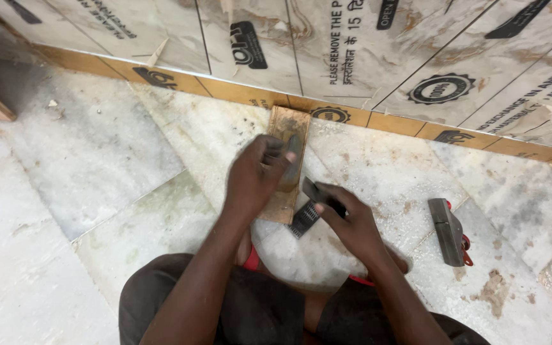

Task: The person sits on the floor and sharpens a metal tool blade using a sharpening stone. They repeatedly rub the blade against the stone and periodically inspect the edge with their fingers.

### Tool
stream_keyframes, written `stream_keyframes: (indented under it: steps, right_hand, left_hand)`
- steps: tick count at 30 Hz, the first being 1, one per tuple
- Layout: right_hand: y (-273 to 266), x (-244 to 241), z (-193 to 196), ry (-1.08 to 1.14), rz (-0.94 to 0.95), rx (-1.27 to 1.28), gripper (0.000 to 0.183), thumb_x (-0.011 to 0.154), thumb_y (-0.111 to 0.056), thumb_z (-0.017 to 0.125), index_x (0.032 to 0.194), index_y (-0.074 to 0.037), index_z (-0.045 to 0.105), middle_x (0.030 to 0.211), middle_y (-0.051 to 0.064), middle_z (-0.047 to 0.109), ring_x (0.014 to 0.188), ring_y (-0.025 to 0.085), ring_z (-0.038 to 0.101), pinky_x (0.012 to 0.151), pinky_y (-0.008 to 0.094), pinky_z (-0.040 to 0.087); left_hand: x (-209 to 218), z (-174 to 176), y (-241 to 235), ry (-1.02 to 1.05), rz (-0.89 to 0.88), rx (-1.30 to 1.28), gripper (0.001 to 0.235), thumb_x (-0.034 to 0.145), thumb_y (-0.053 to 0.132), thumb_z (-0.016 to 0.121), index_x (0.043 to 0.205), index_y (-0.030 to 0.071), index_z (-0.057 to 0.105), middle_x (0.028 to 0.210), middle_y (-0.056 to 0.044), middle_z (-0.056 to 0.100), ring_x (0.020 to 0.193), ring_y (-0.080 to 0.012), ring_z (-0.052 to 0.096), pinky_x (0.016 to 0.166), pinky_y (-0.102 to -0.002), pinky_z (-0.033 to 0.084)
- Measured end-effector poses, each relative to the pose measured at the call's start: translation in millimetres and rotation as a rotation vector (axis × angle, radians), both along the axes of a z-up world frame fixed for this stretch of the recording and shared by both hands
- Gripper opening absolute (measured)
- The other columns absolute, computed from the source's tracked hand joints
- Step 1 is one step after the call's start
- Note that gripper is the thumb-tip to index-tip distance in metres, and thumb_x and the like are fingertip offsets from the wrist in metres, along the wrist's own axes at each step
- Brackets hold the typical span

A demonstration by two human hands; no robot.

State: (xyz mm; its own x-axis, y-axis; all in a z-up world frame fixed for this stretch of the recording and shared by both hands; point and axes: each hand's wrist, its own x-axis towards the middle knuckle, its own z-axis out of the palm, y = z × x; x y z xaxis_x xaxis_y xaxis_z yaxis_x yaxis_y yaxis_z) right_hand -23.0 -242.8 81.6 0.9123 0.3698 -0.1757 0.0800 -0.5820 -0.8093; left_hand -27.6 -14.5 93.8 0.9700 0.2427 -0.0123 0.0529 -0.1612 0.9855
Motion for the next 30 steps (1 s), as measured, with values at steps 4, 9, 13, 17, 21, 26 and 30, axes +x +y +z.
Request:
stream_keyframes:
  steps: [4, 9, 13, 17, 21, 26, 30]
  right_hand:
    - [21.6, 30.0, -14.5, -0.265, 0.117, -0.498, 0.043, 0.088, -0.035, 0.072, 0.13, -0.026, 0.068, 0.097, 0.007, 0.066, 0.094, 0.027, 0.067, 0.08, 0.041, 0.055]
    - [43.0, 46.4, -30.1, -0.375, 0.237, -0.607, 0.036, 0.089, -0.034, 0.073, 0.125, -0.033, 0.073, 0.093, 0.008, 0.064, 0.093, 0.029, 0.067, 0.078, 0.043, 0.056]
    - [48.7, 53.0, -33.6, -0.396, 0.334, -0.655, 0.034, 0.089, -0.031, 0.073, 0.123, -0.034, 0.074, 0.092, 0.008, 0.064, 0.093, 0.03, 0.067, 0.076, 0.043, 0.057]
    - [49.4, 55.6, -31.4, -0.334, 0.365, -0.688, 0.041, 0.087, -0.029, 0.073, 0.127, -0.034, 0.072, 0.093, 0.009, 0.064, 0.092, 0.03, 0.066, 0.076, 0.042, 0.057]
    - [51.5, 57.7, -31.8, -0.364, 0.4, -0.702, 0.042, 0.086, -0.027, 0.073, 0.128, -0.031, 0.071, 0.094, 0.01, 0.064, 0.092, 0.03, 0.066, 0.073, 0.042, 0.058]
    - [60.6, 75.2, -39.8, -0.415, 0.437, -0.8, 0.028, 0.097, -0.023, 0.067, 0.124, -0.025, 0.074, 0.098, 0.013, 0.065, 0.092, 0.032, 0.067, 0.072, 0.043, 0.059]
    - [69.0, 90.6, -34.1, -0.465, 0.402, -0.703, 0.035, 0.091, -0.024, 0.066, 0.125, -0.024, 0.072, 0.093, 0.016, 0.065, 0.086, 0.034, 0.066, 0.066, 0.045, 0.058]
  left_hand:
    - [5.3, -28.6, 21.7, 0.272, -0.081, 0.658, 0.022, 0.096, 0.03, 0.07, 0.113, 0.016, 0.072, 0.104, -0.012, 0.071, 0.094, -0.0326, 0.071, 0.081, -0.046, 0.056]
    - [11.4, -70.9, 15.3, 0.311, -0.223, 0.826, 0.038, 0.087, 0.03, 0.075, 0.12, 0.013, 0.066, 0.122, -0.012, 0.066, 0.12, -0.035, 0.06, 0.092, -0.048, 0.054]
    - [37.2, -94.4, 19.0, 0.396, -0.189, 0.726, 0.076, 0.084, 0.037, 0.078, 0.147, 0.013, 0.043, 0.14, -0.016, 0.054, 0.13, -0.038, 0.05, 0.101, -0.049, 0.049]
    - [48.6, -109.6, 10.5, 0.565, -0.231, 0.628, 0.108, 0.078, 0.053, 0.083, 0.16, 0.016, 0.024, 0.152, -0.016, 0.045, 0.142, -0.0388, 0.04, 0.111, -0.053, 0.042]
    - [54.0, -122.8, 6.9, 0.538, -0.204, 0.639, 0.125, 0.07, 0.061, 0.089, 0.162, 0.018, 0.015, 0.162, -0.022, 0.025, 0.152, -0.0419, 0.021, 0.118, -0.059, 0.027]
    - [86.7, -136.6, 14.1, 0.645, -0.242, 0.651, 0.131, 0.071, 0.061, 0.088, 0.164, 0.023, 0.004, 0.168, -0.021, 0.011, 0.155, -0.0442, 0.01, 0.12, -0.063, 0.02]
    - [110.3, -128.6, 16.1, 0.634, -0.239, 0.708, 0.128, 0.072, 0.058, 0.087, 0.165, 0.028, 0.004, 0.17, -0.019, 0.011, 0.156, -0.0437, 0.013, 0.12, -0.063, 0.023]
